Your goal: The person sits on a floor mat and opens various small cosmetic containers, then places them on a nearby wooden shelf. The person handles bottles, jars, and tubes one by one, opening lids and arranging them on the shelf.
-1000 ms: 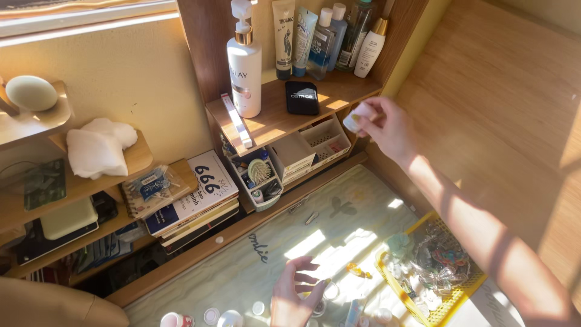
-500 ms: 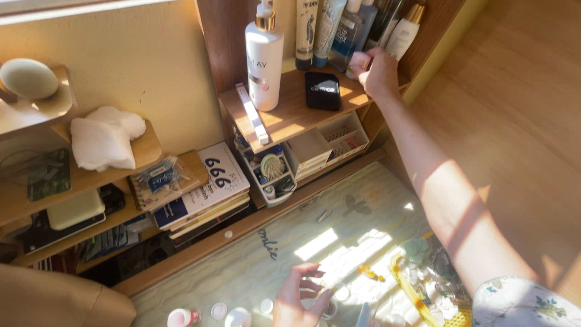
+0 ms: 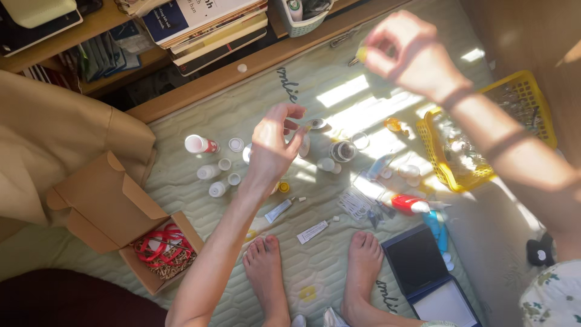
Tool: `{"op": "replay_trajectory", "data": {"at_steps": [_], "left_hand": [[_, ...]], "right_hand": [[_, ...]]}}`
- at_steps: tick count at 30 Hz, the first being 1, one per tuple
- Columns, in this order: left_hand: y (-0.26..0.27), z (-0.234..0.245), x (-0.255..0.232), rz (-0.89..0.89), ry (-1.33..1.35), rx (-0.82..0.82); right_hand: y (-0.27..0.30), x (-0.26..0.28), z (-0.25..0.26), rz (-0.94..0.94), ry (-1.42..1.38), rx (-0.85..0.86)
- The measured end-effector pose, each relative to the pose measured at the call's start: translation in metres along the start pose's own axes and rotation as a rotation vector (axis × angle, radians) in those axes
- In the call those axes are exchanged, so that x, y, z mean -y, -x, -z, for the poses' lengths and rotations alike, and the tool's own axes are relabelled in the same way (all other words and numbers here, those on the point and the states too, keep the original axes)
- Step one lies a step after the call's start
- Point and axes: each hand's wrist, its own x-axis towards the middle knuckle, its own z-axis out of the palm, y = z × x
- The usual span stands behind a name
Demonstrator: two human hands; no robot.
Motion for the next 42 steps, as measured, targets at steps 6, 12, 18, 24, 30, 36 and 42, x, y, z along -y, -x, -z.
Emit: {"op": "replay_trajectory", "data": {"at_steps": [6,12,18,24,30,36,42], "left_hand": [[0.011,-0.023,0.043,-0.167,-0.399,0.052],[0.012,-0.066,0.07,0.072,-0.604,0.115],[0.014,-0.072,0.085,0.031,-0.445,-0.021],[0.007,-0.031,0.051,0.02,0.201,0.099],[0.002,-0.027,0.011,-0.154,0.427,0.242],[0.0,-0.043,-0.004,-0.294,0.275,0.26],[0.012,-0.05,-0.016,-0.263,0.223,0.221]], "right_hand": [[0.09,0.053,-0.113,0.14,-0.131,0.419],[0.066,0.029,-0.153,-0.107,0.127,0.574],[0.06,0.021,-0.173,-0.014,0.119,0.509],[0.084,0.044,-0.072,-0.166,-0.21,0.227],[0.09,0.108,0.019,0.009,-0.094,0.165],[0.078,0.143,0.059,0.205,-0.08,0.331],[0.081,0.14,0.061,0.252,0.047,0.428]]}}
